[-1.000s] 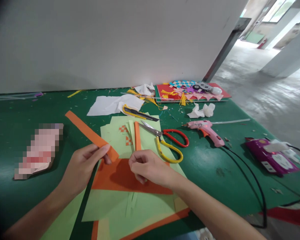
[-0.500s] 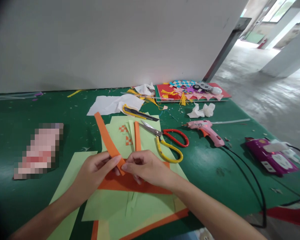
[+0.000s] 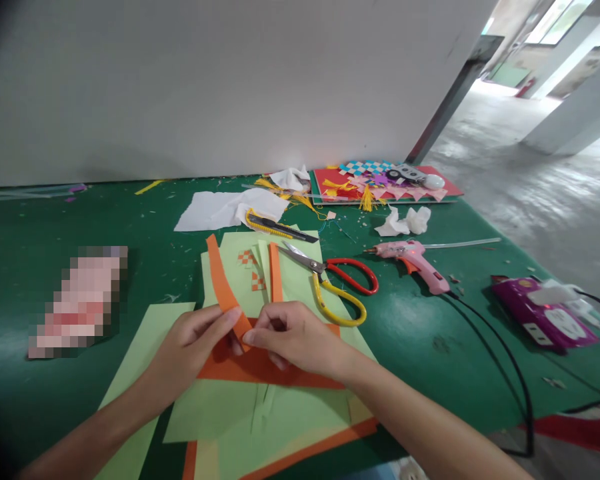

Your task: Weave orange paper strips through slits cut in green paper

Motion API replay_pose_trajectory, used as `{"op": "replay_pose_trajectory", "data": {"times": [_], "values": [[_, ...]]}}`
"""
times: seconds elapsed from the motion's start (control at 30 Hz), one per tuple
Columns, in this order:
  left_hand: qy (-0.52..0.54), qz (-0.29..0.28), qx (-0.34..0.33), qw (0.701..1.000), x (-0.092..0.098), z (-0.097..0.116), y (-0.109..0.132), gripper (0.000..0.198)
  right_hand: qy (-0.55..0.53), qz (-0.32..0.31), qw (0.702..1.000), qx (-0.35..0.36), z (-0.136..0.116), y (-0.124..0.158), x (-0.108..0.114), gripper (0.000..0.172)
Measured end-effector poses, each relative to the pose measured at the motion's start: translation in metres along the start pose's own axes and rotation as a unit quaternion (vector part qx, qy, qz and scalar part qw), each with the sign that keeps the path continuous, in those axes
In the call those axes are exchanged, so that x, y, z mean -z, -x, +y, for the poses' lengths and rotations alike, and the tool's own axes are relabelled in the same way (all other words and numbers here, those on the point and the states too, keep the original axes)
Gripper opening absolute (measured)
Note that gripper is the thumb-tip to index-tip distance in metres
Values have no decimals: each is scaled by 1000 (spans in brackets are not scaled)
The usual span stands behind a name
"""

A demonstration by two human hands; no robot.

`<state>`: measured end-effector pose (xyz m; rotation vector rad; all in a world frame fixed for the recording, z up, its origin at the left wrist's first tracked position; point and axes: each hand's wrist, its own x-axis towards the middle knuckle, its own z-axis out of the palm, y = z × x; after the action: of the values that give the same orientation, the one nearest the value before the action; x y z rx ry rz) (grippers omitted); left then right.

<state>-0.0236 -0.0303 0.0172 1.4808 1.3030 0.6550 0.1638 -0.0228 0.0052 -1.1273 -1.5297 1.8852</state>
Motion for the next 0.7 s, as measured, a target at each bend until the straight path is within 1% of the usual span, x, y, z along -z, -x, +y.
{"op": "replay_pose_trajectory", "data": {"times": [0.07,0.13,0.2,0.3,0.37,0.4,0.47,0.6,0.7], "values": [[6,-2,2,1000,0,0,0,42,-5,-3,1000,3,-1,0,1,32],[0,-16,-9,1000,1,-2,0,42,-25,1,1000,3,-1,-1,1,32],[-10,-61,-18,998,0,-5,1,44,-54,15,998,-2,0,-2,2,30],[-34,-158,-22,987,-2,-8,3,46,-69,31,997,-8,1,-3,2,28],[-52,-191,-26,980,-3,-9,4,45,-62,33,998,-3,2,-3,2,28],[-57,-193,-27,979,-4,-8,4,44,-62,31,998,2,3,-3,2,29],[-53,-178,-19,982,-5,-8,3,41,-64,33,997,11,4,-4,1,31],[-9,-144,15,989,-5,-8,1,36,-66,63,996,23,6,-5,0,31],[5,-149,29,988,-5,-9,0,36,-69,83,994,33,7,-5,0,30]]}}
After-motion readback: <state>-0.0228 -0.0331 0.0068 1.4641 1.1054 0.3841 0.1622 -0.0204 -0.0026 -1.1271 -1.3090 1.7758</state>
